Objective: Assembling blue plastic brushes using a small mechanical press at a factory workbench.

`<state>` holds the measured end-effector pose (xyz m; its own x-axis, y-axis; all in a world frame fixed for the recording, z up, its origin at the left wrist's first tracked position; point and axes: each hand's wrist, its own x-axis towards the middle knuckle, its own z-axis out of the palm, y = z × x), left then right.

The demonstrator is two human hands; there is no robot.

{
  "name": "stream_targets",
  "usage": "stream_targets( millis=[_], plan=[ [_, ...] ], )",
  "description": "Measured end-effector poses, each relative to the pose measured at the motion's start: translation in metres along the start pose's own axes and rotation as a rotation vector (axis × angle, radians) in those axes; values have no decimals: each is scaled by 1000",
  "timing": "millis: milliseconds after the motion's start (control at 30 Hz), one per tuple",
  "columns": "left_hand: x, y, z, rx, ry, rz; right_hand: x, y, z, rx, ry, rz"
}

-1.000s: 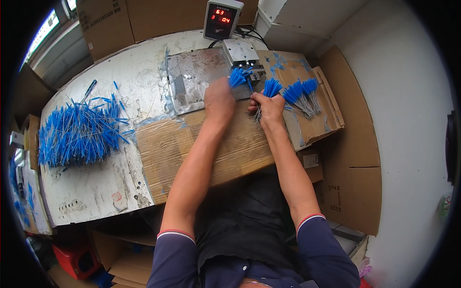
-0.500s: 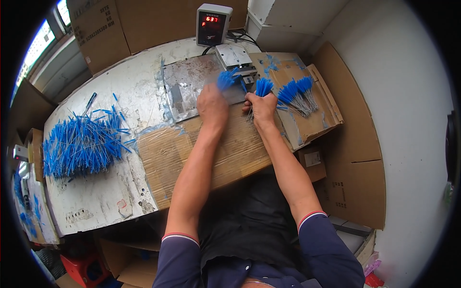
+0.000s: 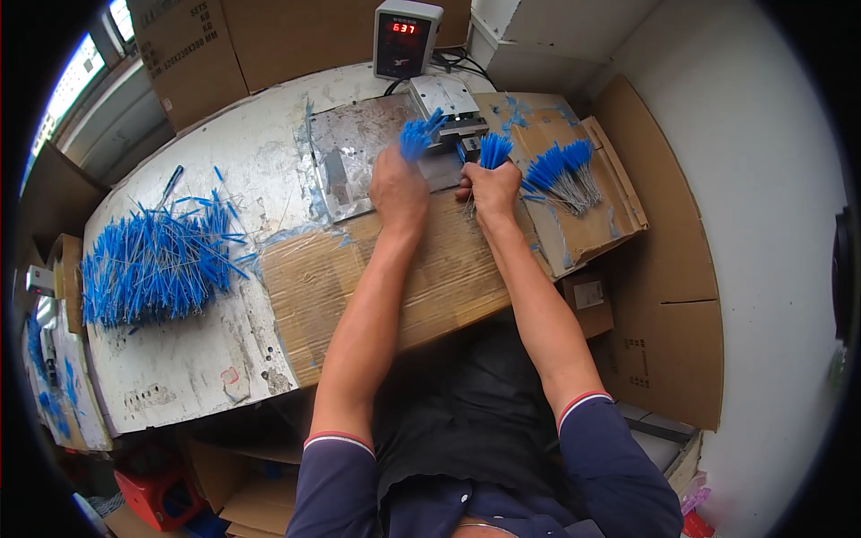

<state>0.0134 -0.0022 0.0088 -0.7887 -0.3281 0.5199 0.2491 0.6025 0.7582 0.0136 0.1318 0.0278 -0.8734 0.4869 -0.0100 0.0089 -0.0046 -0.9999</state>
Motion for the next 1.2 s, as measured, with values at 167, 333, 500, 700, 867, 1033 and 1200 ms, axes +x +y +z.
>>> stream_targets(
  millis=[167,333,500,700,867,1033,1200],
  plan=[
    [0,-5,3,29,19,86,-1,-1,1,-8,9,3],
    [-3,-2,5,56,-16,126,2,-2,-2,148,-36,53],
    [-3,-1,2,92,-97,145,-3,-6,-14,312,-139,88],
    [-2,-3,3,57,-110,102,-2,0,-28,398,-190,140],
    [-2,-4,6,81,-139,83,-5,1,-26,355,-179,110],
    [-3,-2,3,75,-148,168,-5,-1,-29,272,-208,129],
    [-3,-4,4,139,-185,203,-10,-7,-31,293,-255,147]
  ],
)
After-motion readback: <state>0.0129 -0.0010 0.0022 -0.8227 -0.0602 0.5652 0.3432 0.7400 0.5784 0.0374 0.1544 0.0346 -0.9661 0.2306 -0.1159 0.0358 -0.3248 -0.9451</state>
